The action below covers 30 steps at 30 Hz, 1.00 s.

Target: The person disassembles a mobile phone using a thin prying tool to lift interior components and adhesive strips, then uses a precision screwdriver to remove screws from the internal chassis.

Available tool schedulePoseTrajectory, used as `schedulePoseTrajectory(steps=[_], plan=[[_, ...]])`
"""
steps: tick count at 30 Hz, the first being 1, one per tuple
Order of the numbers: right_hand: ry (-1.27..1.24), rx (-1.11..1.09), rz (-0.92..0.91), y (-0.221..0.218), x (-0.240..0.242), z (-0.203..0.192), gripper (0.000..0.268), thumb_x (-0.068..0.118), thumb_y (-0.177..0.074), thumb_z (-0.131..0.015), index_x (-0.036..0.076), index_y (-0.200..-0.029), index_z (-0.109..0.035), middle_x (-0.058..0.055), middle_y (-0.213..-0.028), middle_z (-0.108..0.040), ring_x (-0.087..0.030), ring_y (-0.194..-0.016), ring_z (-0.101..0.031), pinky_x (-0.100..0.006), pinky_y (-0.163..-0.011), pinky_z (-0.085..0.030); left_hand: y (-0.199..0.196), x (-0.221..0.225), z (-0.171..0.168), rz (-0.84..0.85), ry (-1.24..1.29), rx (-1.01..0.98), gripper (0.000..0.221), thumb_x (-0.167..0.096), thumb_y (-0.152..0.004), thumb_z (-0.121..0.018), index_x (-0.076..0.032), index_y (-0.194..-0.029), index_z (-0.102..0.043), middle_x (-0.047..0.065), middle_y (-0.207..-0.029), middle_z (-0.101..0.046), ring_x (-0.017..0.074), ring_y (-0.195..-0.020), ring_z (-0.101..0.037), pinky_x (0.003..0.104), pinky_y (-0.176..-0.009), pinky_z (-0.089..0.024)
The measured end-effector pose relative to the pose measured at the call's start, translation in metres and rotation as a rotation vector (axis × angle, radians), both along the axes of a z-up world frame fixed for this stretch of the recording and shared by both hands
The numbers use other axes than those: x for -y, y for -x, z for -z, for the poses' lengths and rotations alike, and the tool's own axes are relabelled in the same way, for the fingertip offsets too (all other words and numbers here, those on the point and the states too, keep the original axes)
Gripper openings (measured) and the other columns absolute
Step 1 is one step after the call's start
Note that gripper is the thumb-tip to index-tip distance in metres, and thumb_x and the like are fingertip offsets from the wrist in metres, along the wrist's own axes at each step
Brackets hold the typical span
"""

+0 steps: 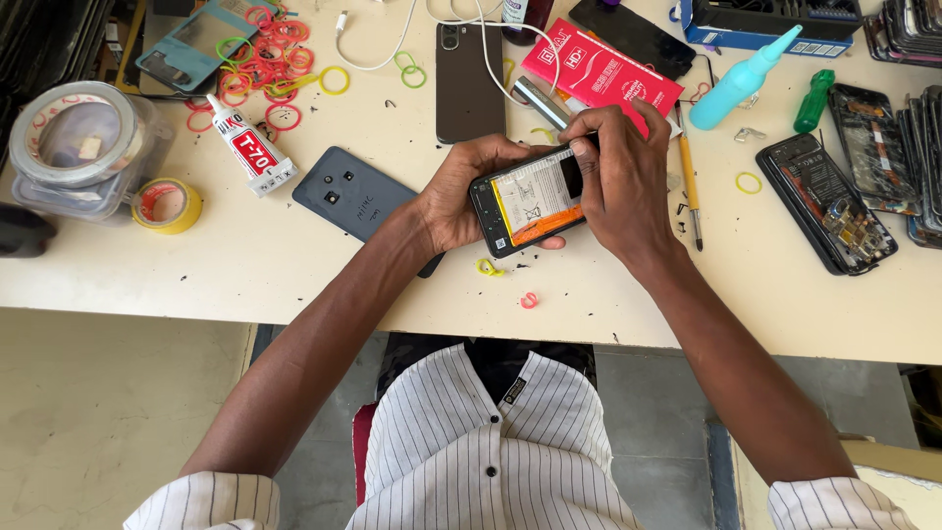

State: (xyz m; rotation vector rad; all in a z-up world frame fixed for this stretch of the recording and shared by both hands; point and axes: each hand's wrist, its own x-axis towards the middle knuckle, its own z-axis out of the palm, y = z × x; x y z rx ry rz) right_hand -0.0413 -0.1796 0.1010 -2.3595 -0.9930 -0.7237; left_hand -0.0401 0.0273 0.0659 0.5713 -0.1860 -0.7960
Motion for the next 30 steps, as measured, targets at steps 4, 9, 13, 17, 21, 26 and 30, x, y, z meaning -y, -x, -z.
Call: schedulePoseTrajectory(steps=[4,9,13,17,21,26,30], plan=[[-0.023,-0.140,0.058,-0.008,0.005,0.011,0.011,-0.007,-0.106,-0.057,0.002,-0.111,-0.053,-0.010,-0.102,-0.064,-0.026,-0.097,-0.061,-0.044,-0.091,-0.042,0.003,0.001,-0.005,-0.063,-0.117,-0.109,0.079,-0.049,-0.091,-0.059,0.005,-0.146,-0.042,0.031,-0.135,-0.056,0.0447,-0.123,-0.064,0.070,-0.091,-0.061],[0.044,-0.050,0.104,-0.012,0.011,0.016,0.016,-0.010,-0.101,-0.058,0.004,-0.109,-0.053,-0.010,-0.102,-0.065,-0.028,-0.096,-0.062,-0.045,-0.087,-0.042,0.006,0.011,-0.006,-0.147,-0.089,-0.090,0.080,-0.061,-0.093,-0.047,0.000,-0.144,-0.050,0.027,-0.137,-0.059,0.0413,-0.120,-0.065,0.066,-0.089,-0.061],[0.043,-0.098,0.161,-0.013,0.013,0.015,0.015,-0.008,-0.102,-0.060,0.003,-0.110,-0.054,-0.008,-0.100,-0.066,-0.027,-0.093,-0.062,-0.047,-0.085,-0.040,0.008,0.008,-0.001,-0.114,-0.029,-0.058,0.071,-0.056,-0.100,-0.035,-0.007,-0.149,-0.050,0.024,-0.143,-0.057,0.0417,-0.125,-0.063,0.059,-0.095,-0.061],[0.011,-0.068,0.138,-0.010,0.008,0.014,0.015,-0.008,-0.103,-0.060,0.003,-0.111,-0.053,-0.008,-0.103,-0.066,-0.027,-0.096,-0.063,-0.047,-0.092,-0.041,0.011,0.004,0.004,-0.100,-0.003,-0.058,0.065,-0.052,-0.105,-0.030,-0.012,-0.153,-0.049,0.023,-0.146,-0.055,0.0423,-0.128,-0.060,0.057,-0.096,-0.059],[-0.057,0.105,0.108,0.000,0.003,0.006,0.014,-0.007,-0.098,-0.065,0.003,-0.106,-0.060,-0.012,-0.109,-0.064,-0.031,-0.103,-0.062,-0.046,-0.094,-0.041,0.013,0.002,0.005,-0.079,0.046,-0.046,0.062,-0.048,-0.104,-0.029,-0.015,-0.154,-0.045,0.021,-0.148,-0.053,0.0430,-0.129,-0.060,0.060,-0.097,-0.060],[-0.215,-0.070,-0.057,0.014,-0.015,0.003,0.010,-0.005,-0.097,-0.071,0.003,-0.103,-0.070,-0.009,-0.106,-0.064,-0.021,-0.094,-0.066,-0.031,-0.075,-0.054,0.015,0.006,0.006,-0.158,-0.027,-0.074,0.053,-0.045,-0.103,-0.033,-0.011,-0.142,-0.047,0.020,-0.135,-0.058,0.0415,-0.122,-0.062,0.063,-0.093,-0.061],[-0.257,-0.295,-0.193,0.015,-0.025,0.006,0.014,-0.003,-0.095,-0.076,0.003,-0.107,-0.074,-0.007,-0.113,-0.072,-0.010,-0.081,-0.068,-0.023,-0.066,-0.055,0.009,0.010,0.023,-0.195,-0.041,-0.093,0.062,-0.055,-0.104,-0.032,-0.003,-0.133,-0.051,0.021,-0.122,-0.064,0.0338,-0.110,-0.069,0.061,-0.088,-0.063]])
